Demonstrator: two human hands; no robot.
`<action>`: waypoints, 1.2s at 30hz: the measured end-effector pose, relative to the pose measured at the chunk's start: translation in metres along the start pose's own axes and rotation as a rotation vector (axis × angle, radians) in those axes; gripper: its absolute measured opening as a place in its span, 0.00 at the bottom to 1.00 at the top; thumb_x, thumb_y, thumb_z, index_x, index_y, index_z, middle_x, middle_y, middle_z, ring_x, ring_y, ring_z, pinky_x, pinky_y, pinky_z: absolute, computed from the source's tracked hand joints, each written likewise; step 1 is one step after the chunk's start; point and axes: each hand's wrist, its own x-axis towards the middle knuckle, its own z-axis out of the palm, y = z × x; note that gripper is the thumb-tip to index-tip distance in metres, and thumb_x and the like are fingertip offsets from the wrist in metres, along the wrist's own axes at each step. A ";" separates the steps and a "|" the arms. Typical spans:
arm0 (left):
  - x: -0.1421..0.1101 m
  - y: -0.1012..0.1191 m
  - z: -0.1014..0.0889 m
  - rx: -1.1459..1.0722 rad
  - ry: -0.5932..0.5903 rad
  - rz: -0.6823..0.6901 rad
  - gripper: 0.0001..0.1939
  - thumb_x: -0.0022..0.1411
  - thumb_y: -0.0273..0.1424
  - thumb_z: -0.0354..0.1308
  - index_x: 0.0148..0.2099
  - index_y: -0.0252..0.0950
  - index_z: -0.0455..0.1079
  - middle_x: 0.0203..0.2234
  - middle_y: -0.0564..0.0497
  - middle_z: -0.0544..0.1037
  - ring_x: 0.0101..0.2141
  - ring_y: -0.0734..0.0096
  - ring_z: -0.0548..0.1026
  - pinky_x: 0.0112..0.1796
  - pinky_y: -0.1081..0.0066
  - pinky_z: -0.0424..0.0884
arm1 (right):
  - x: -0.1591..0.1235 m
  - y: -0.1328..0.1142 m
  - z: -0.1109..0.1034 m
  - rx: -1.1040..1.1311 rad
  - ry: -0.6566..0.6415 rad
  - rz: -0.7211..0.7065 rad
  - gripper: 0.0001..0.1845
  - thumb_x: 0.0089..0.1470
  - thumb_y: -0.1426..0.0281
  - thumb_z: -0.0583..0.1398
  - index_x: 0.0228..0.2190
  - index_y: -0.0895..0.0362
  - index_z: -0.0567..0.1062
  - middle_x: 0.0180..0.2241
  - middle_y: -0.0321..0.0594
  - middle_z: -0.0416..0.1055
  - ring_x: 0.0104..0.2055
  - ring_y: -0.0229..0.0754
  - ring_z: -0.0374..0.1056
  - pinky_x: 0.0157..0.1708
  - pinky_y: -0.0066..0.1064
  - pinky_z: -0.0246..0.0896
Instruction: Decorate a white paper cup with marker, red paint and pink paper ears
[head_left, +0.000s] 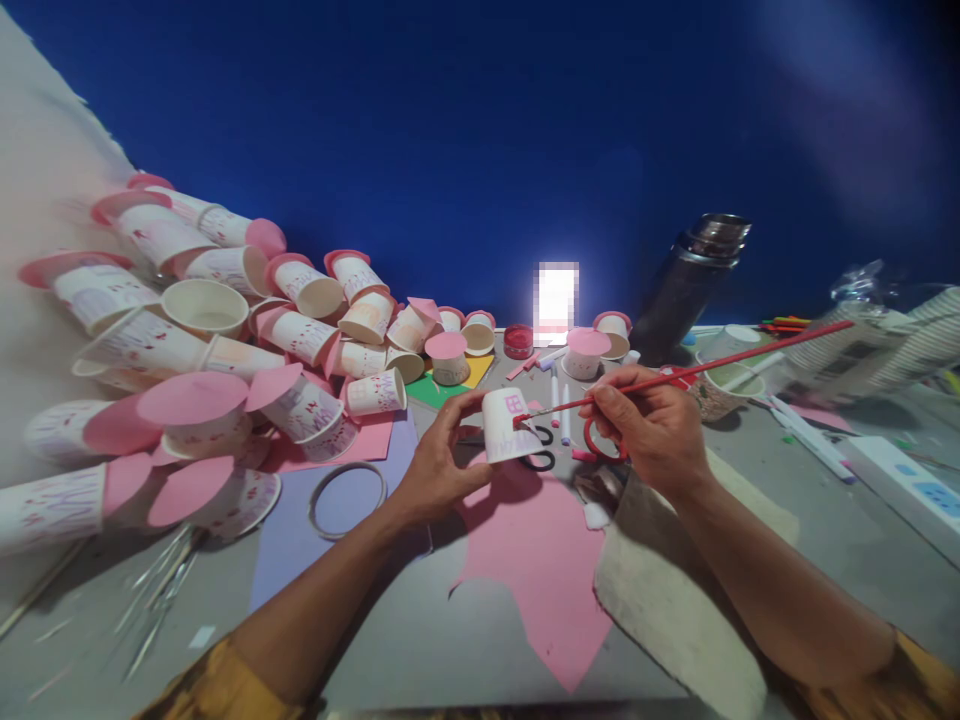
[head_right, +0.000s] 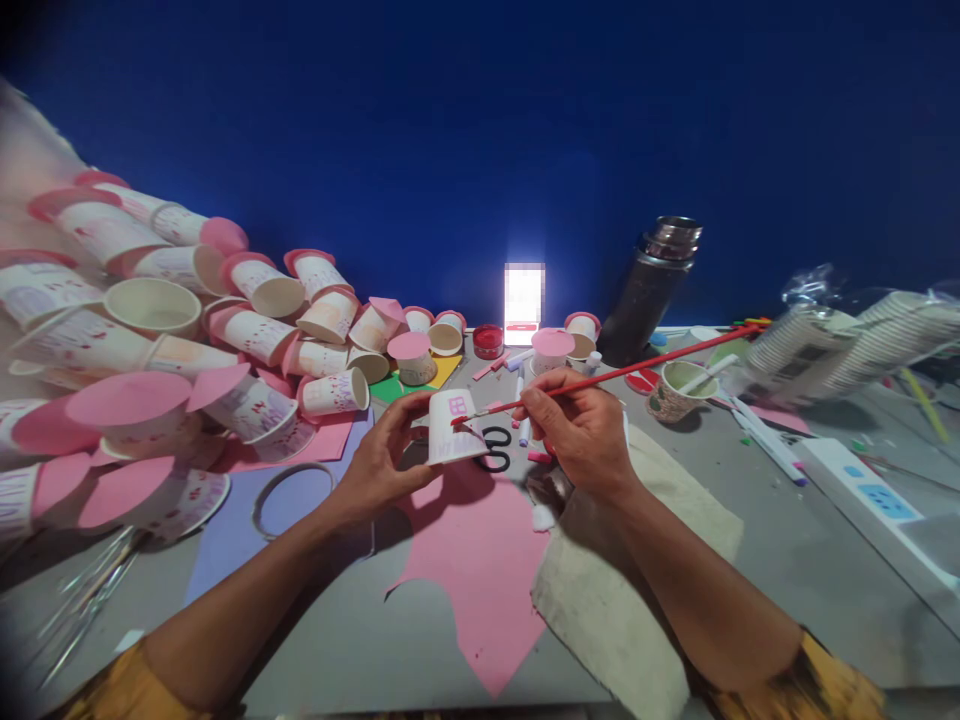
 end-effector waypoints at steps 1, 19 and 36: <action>0.000 0.000 0.000 0.002 -0.001 0.004 0.37 0.54 0.26 0.71 0.64 0.45 0.65 0.63 0.43 0.71 0.62 0.48 0.71 0.59 0.52 0.71 | 0.001 0.000 0.000 0.018 0.009 -0.006 0.17 0.55 0.56 0.71 0.31 0.56 0.77 0.23 0.37 0.79 0.18 0.33 0.65 0.17 0.24 0.58; -0.001 0.002 0.001 -0.007 0.000 -0.014 0.37 0.54 0.25 0.70 0.64 0.45 0.65 0.63 0.43 0.71 0.61 0.49 0.72 0.59 0.51 0.71 | -0.001 -0.002 0.002 -0.002 -0.012 0.011 0.18 0.54 0.54 0.71 0.30 0.55 0.77 0.22 0.37 0.78 0.18 0.34 0.64 0.16 0.24 0.58; 0.001 0.006 0.001 0.014 -0.002 -0.021 0.35 0.54 0.28 0.71 0.63 0.42 0.66 0.62 0.41 0.71 0.62 0.48 0.70 0.58 0.51 0.72 | 0.001 -0.003 0.001 0.048 0.017 -0.027 0.19 0.53 0.53 0.72 0.30 0.55 0.76 0.22 0.37 0.78 0.17 0.33 0.64 0.15 0.25 0.57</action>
